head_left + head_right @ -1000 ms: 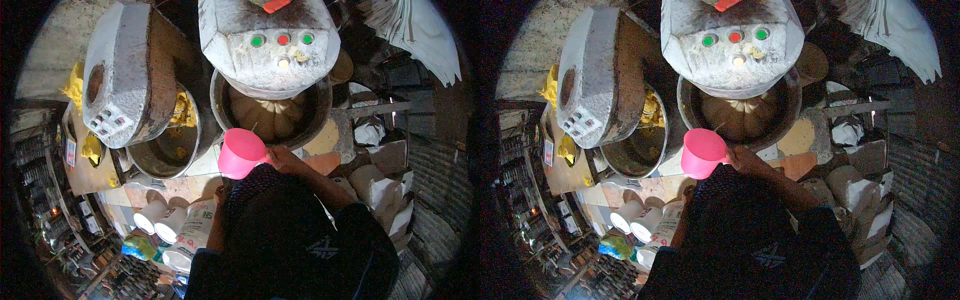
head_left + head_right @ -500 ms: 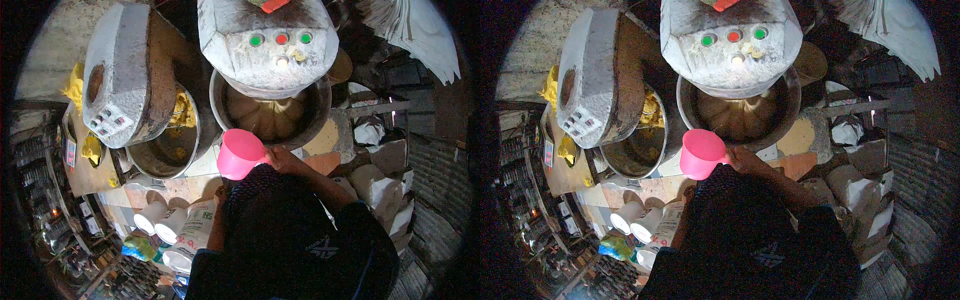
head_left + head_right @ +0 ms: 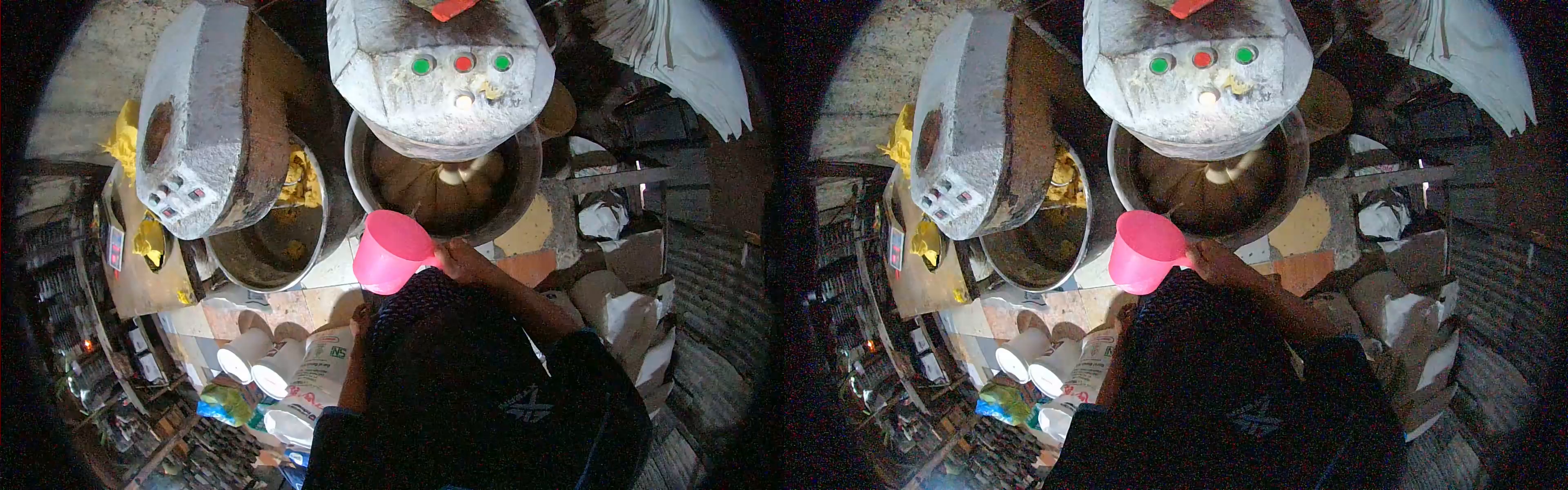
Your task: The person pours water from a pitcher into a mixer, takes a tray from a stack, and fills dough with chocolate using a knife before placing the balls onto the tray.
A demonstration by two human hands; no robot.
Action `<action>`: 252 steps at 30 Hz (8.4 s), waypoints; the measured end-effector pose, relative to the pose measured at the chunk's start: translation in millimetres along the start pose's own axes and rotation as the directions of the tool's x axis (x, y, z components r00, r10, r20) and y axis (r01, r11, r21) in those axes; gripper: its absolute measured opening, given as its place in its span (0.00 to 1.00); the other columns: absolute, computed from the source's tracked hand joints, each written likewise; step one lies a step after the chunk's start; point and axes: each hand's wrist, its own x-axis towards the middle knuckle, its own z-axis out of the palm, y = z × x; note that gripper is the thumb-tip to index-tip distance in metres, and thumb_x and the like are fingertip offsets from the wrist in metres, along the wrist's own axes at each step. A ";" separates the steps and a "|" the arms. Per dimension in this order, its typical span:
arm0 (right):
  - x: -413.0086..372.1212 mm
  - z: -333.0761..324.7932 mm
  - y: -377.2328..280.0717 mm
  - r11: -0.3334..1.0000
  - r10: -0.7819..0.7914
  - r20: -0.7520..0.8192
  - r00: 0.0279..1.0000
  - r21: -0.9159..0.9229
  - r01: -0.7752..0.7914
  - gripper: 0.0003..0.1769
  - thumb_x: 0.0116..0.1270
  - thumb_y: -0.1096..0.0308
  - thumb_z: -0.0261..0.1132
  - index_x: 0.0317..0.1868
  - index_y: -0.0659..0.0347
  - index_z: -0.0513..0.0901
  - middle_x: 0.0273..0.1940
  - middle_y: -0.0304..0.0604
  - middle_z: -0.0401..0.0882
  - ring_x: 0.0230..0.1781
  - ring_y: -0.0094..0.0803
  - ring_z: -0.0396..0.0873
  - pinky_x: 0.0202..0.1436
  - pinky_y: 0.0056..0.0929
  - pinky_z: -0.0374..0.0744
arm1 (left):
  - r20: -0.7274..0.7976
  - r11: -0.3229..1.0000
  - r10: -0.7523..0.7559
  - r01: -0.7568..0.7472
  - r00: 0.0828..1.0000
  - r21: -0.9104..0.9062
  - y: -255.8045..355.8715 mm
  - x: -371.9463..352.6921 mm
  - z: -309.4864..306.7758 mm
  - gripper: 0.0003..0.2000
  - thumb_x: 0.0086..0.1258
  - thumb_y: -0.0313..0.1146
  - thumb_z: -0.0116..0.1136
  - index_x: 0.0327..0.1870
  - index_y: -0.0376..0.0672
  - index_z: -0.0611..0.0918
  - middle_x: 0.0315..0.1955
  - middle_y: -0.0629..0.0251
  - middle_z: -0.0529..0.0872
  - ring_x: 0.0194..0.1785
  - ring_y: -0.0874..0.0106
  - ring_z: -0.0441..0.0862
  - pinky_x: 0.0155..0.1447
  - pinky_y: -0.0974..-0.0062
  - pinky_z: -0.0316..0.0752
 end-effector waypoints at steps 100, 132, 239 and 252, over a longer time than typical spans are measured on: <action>501.9 310.4 -585.1 0.334 -0.797 -0.534 -0.281 -0.778 0.532 0.19 0.71 0.65 0.58 0.23 0.65 0.80 0.15 0.43 0.71 0.12 0.34 0.64 0.21 0.32 0.70 | -0.585 0.745 -0.404 -0.119 0.703 -0.656 -447.9 149.7 -575.7 0.21 0.60 0.55 0.63 0.28 0.43 0.86 0.26 0.56 0.86 0.33 0.61 0.84 0.41 0.64 0.75; 825.6 1072.8 -1084.6 0.157 -0.981 -0.147 0.128 -0.211 0.965 0.06 0.67 0.71 0.58 0.35 0.65 0.76 0.38 0.40 0.68 0.35 0.26 0.66 0.37 0.21 0.65 | -0.149 0.064 -0.329 -0.135 0.933 -0.989 -988.0 382.8 -814.1 0.17 0.66 0.44 0.55 0.42 0.37 0.82 0.40 0.51 0.84 0.44 0.59 0.80 0.48 0.64 0.76; 644.6 2936.3 -1234.0 0.750 0.443 0.865 -0.238 -0.212 0.627 0.10 0.60 0.61 0.61 0.34 0.60 0.79 0.22 0.42 0.75 0.15 0.33 0.73 0.15 0.35 0.69 | 0.397 -0.183 -0.896 -0.653 -0.196 -0.735 -1899.2 42.0 -1565.4 0.24 0.76 0.41 0.48 0.67 0.37 0.69 0.46 0.61 0.83 0.49 0.70 0.80 0.54 0.73 0.74; 583.9 3194.8 -1025.3 0.689 0.669 0.743 -0.026 -0.606 0.397 0.21 0.63 0.56 0.63 0.52 0.60 0.77 0.43 0.46 0.79 0.40 0.38 0.78 0.42 0.48 0.79 | 0.914 -0.781 -0.403 -0.505 -0.042 -0.367 -1914.9 80.1 -1462.9 0.18 0.74 0.39 0.48 0.55 0.34 0.77 0.38 0.46 0.85 0.43 0.57 0.84 0.48 0.63 0.75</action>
